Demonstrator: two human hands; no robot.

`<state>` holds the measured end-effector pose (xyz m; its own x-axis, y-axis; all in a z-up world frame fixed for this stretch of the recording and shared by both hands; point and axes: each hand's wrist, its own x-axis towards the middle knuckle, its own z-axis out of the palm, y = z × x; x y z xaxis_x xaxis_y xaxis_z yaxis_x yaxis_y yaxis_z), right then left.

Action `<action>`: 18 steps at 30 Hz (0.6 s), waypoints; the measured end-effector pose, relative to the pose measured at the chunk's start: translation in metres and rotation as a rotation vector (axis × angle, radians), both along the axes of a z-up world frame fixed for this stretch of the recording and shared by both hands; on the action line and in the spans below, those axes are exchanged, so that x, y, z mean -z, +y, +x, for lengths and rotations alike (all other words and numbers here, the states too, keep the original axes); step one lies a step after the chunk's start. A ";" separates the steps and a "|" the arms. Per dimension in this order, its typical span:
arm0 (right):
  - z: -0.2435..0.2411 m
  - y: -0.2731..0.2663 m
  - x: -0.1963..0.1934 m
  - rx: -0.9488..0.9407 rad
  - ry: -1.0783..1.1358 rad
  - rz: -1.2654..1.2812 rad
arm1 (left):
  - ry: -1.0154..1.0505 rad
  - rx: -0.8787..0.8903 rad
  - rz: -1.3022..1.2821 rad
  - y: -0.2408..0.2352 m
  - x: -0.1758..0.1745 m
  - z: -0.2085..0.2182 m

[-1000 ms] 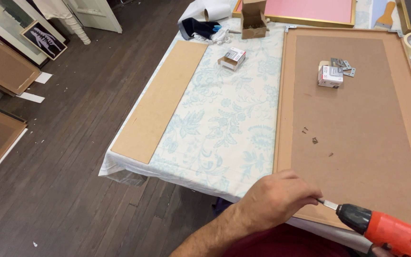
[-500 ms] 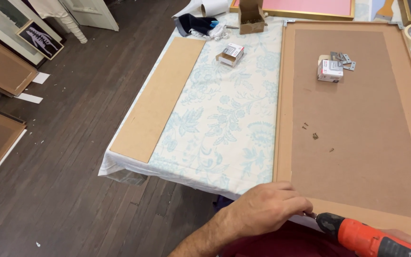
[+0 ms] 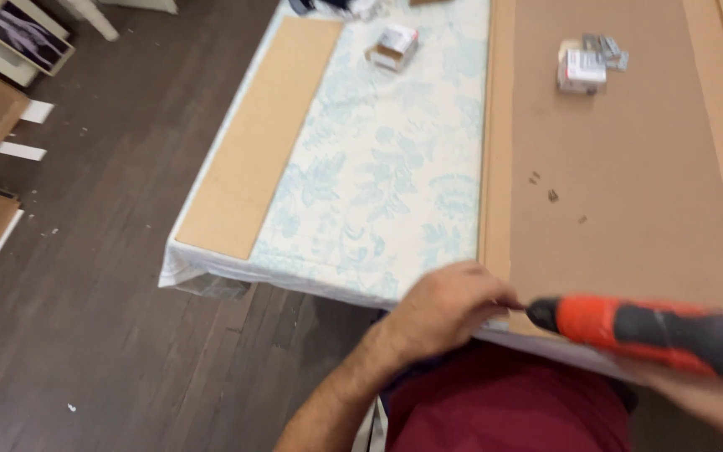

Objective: Assembling a wooden frame by attaching metal corner brackets with screws using a power drill

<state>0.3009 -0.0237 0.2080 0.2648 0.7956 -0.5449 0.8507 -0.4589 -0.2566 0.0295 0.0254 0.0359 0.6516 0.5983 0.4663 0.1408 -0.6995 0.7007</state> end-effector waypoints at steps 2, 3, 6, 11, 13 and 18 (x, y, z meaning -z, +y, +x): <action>-0.046 -0.002 0.020 0.020 -0.012 -0.037 | 0.002 -0.008 -0.032 0.007 0.000 -0.006; -0.042 0.001 0.032 0.060 0.035 0.097 | 0.004 -0.016 -0.052 0.011 0.000 -0.010; -0.051 0.018 0.029 0.011 -0.073 0.130 | -0.015 -0.028 -0.095 0.022 0.002 -0.021; -0.066 0.035 0.021 -0.325 -0.490 -0.082 | -0.048 -0.003 -0.106 0.027 0.009 -0.026; -0.070 0.036 0.017 -0.332 -0.502 -0.142 | -0.051 -0.001 -0.091 0.024 0.015 -0.025; -0.067 0.035 0.024 -0.344 -0.510 -0.167 | -0.033 0.013 -0.089 0.023 0.032 -0.019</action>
<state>0.2340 0.0115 0.1843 0.2686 0.7965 -0.5417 0.9527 -0.1367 0.2714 0.0101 0.0483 0.0037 0.6448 0.6299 0.4330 0.1074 -0.6356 0.7645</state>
